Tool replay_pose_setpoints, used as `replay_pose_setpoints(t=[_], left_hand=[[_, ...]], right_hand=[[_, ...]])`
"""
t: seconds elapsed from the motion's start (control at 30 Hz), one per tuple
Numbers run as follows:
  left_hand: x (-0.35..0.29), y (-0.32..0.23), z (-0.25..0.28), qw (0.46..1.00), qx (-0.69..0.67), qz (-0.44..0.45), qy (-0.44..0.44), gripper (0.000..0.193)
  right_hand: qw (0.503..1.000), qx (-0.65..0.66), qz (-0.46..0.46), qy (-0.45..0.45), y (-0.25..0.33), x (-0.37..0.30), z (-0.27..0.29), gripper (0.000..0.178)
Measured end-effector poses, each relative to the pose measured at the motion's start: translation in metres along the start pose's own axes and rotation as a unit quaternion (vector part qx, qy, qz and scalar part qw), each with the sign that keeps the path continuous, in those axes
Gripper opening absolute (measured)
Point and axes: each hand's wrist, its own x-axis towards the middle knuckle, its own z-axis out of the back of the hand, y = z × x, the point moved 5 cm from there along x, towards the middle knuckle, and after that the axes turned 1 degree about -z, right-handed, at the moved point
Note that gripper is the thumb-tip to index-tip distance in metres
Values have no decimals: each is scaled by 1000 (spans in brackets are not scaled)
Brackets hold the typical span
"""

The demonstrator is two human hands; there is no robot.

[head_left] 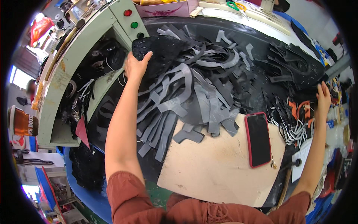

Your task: Assembling shoe upper components by applying reinforcement material and hammering it down.

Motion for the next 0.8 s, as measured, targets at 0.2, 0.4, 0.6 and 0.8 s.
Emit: replay_pose_setpoints(t=[0.2, 0.4, 0.6, 0.8], left_hand=[[35, 42, -45, 996, -4, 76, 44, 40], [14, 6, 1, 973, -63, -105, -196, 31], [16, -5, 29, 914, -303, -173, -206, 19], [-11, -24, 46, 917, -244, -272, -162, 17]], right_hand=[[974, -116, 143, 135, 38, -94, -23, 28], [937, -151, 264, 169, 128, -154, -76, 21], [913, -29, 331, 237, 213, -198, -164, 24], [850, 60, 487, 193, 282, -221, -269, 70]])
